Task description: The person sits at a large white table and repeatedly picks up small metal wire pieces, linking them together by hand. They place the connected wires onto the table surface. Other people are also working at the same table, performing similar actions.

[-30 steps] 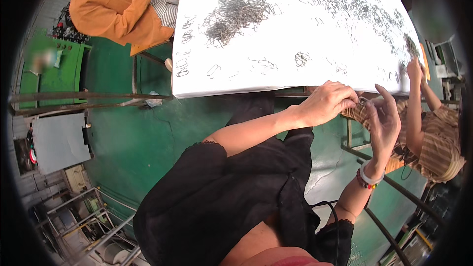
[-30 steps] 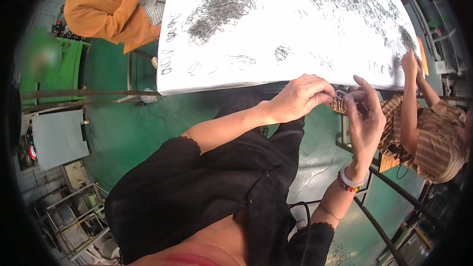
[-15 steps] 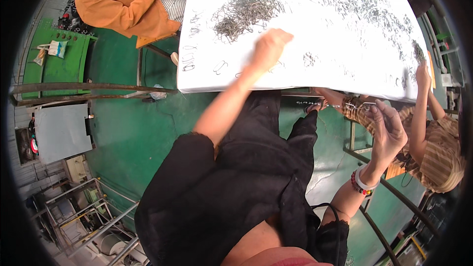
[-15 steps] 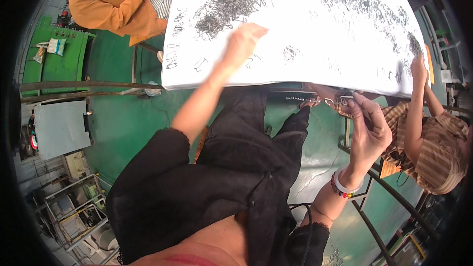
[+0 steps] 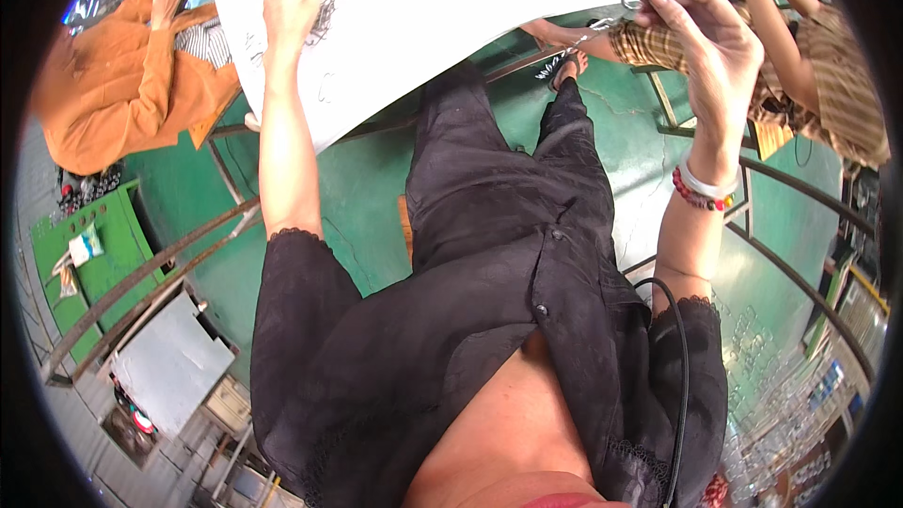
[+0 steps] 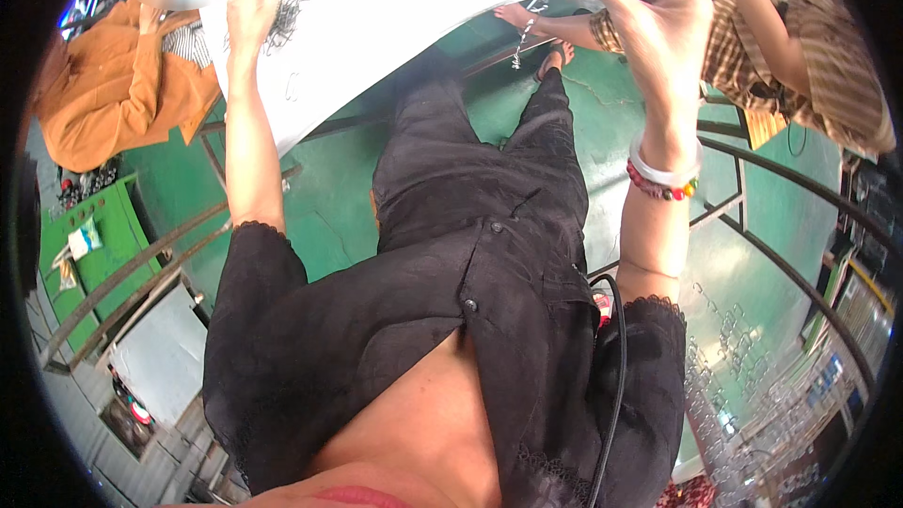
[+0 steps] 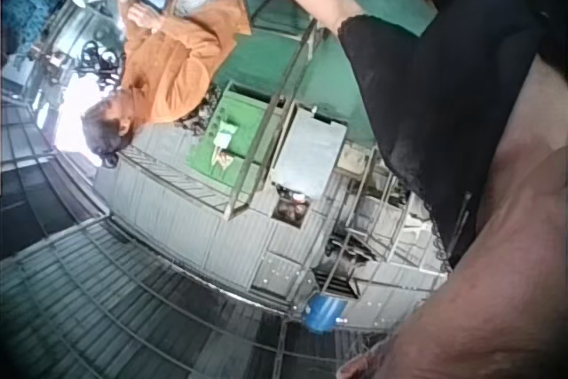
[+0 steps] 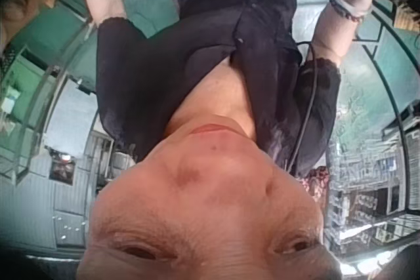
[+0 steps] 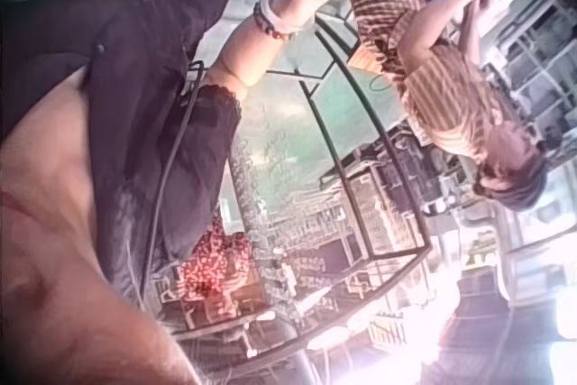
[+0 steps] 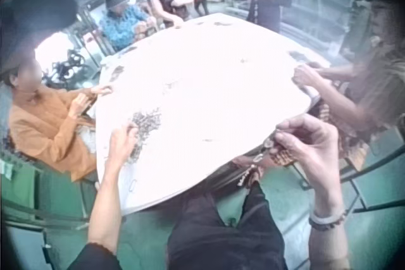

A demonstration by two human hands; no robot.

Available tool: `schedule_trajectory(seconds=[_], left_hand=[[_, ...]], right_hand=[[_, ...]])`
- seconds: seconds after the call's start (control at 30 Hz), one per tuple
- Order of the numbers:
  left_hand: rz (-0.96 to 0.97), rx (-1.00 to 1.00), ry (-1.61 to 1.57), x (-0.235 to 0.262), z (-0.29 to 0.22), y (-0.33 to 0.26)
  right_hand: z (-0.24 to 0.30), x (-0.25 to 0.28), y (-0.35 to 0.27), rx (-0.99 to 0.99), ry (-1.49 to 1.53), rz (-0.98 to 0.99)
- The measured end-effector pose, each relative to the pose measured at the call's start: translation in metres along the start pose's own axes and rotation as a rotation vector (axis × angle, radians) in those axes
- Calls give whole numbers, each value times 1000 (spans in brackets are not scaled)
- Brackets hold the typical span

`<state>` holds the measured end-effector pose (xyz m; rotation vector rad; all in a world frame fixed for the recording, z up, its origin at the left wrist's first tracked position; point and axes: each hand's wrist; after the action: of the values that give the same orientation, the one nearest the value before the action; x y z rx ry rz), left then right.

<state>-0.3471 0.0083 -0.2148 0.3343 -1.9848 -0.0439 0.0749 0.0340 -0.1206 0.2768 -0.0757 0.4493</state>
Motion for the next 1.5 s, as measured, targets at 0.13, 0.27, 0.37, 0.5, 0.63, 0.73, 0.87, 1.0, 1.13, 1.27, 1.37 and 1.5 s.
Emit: schedule_trajectory(seconds=[0.13,0.27,0.37,0.5,0.63,0.73,0.87,1.0,1.13,1.27,1.37,1.5], left_hand=[[-3,-143,-425,24,-53,-11],[310,-184,-915,17,-156,-32],[418,-456,-1097,11,-241,-49],[465,-429,-1392,-17,-288,-66],[299,-446,-986,-13,-308,-54],[257,-432,-1015,-17,-314,-56],[169,-586,-1104,7,-349,-56],[177,-796,-1263,39,-419,-67],[285,-948,-1344,70,-466,-90],[353,-1052,-1255,70,-467,-96],[589,-991,-1093,47,-448,-85],[787,-856,-1038,5,-414,-67]], right_hand=[[3,-4,-8,-21,41,-45],[1,-12,-15,-47,15,-100],[19,1,-29,-157,52,-95],[54,11,-58,-170,-28,-81],[21,10,-38,257,-224,-193],[28,7,-49,154,-76,-176],[60,16,-62,349,-194,-342],[118,49,-89,539,-308,-472],[167,73,-115,633,-349,-571],[228,87,-166,618,-298,-660],[263,100,-204,625,-446,-775],[299,120,-253,602,-545,-881]])
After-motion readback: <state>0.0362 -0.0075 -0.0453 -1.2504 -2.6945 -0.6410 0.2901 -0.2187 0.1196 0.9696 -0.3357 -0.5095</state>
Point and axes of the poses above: each hand's wrist, its own y-axis towards the middle knuckle, its own x-axis out of the back of the hand, z = x × y, and after that the axes turned 11 degrees about z, right-handed
